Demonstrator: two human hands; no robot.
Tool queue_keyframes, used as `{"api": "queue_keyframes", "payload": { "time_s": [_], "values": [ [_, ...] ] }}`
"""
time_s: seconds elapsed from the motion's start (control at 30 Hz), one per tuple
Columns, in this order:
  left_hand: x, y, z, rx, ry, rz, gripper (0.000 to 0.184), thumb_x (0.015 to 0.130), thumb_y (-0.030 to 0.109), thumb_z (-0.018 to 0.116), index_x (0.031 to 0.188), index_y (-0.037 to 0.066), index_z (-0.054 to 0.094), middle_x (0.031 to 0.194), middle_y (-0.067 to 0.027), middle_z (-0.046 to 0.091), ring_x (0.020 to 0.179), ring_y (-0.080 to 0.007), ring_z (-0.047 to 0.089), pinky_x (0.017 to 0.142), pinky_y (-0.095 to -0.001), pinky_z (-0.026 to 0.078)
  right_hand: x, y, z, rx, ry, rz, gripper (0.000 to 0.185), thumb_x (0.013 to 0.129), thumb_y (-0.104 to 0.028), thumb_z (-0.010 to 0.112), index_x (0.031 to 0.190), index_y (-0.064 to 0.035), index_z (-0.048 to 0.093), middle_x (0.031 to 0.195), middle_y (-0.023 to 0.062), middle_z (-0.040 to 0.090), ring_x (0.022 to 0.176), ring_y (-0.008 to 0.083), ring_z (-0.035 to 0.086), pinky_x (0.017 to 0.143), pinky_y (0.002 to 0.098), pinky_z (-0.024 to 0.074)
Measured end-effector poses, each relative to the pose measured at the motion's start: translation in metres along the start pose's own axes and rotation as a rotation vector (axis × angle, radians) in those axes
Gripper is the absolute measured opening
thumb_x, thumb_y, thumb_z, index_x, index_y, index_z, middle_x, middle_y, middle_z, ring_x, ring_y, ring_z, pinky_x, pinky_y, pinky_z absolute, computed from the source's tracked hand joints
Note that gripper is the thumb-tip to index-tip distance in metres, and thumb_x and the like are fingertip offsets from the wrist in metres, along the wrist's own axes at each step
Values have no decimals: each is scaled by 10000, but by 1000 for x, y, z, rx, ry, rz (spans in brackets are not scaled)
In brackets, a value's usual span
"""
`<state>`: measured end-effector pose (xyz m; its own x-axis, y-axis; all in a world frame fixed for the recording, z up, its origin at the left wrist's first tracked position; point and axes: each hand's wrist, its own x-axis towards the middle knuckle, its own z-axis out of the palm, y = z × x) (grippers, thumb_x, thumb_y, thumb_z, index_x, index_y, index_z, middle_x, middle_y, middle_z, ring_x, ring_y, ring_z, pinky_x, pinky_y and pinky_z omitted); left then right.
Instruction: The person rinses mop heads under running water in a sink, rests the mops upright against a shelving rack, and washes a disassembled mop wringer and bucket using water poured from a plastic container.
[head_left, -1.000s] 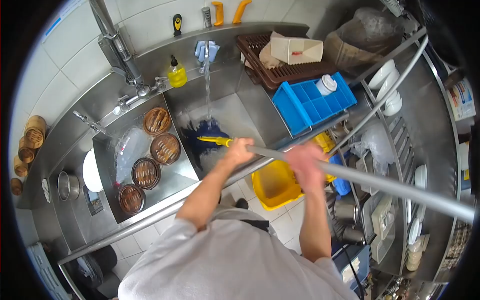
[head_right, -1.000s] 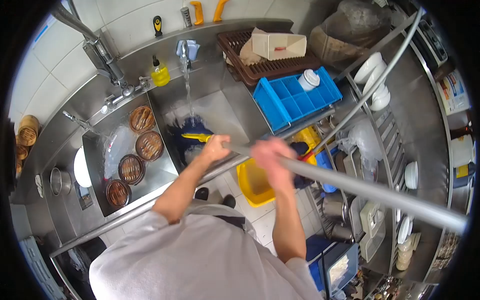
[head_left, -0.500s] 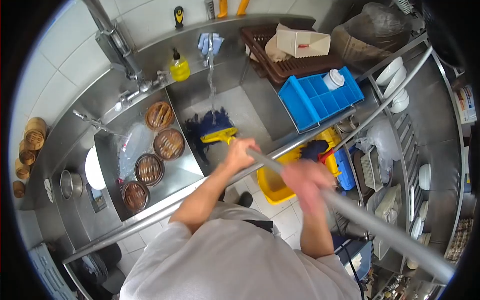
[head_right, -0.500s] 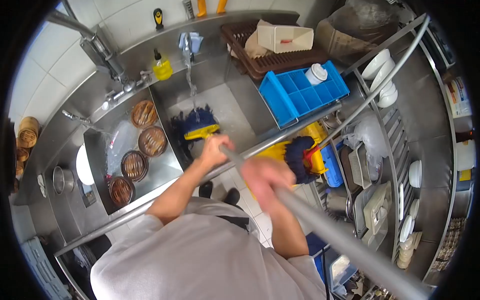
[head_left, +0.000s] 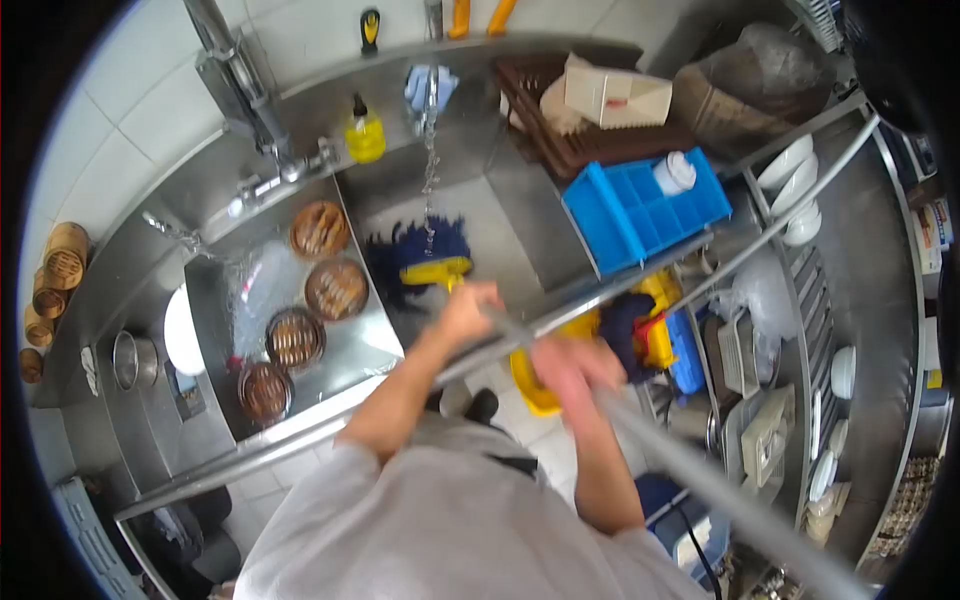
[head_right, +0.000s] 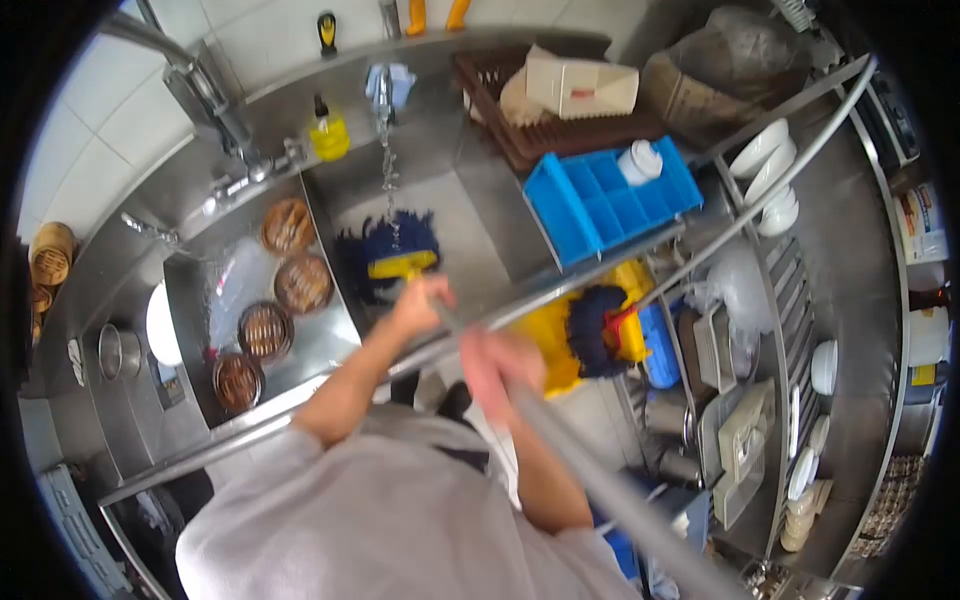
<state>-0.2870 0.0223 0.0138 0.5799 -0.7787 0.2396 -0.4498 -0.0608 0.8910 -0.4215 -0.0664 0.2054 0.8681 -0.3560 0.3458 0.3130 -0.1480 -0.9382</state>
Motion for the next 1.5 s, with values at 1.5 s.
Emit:
{"api": "queue_keyframes", "payload": {
  "time_s": [1.5],
  "values": [
    [-34,3,-1,131,-380,-226,337,684,110,717,1012,32,695,1049,-218,684,1010,-363,653,891,-420,521,8,-20,-11,-196,45,265,383,945,-145,594,612,-94,412,609,-44,440,563,111,396,508,281,336]
  ]
}}
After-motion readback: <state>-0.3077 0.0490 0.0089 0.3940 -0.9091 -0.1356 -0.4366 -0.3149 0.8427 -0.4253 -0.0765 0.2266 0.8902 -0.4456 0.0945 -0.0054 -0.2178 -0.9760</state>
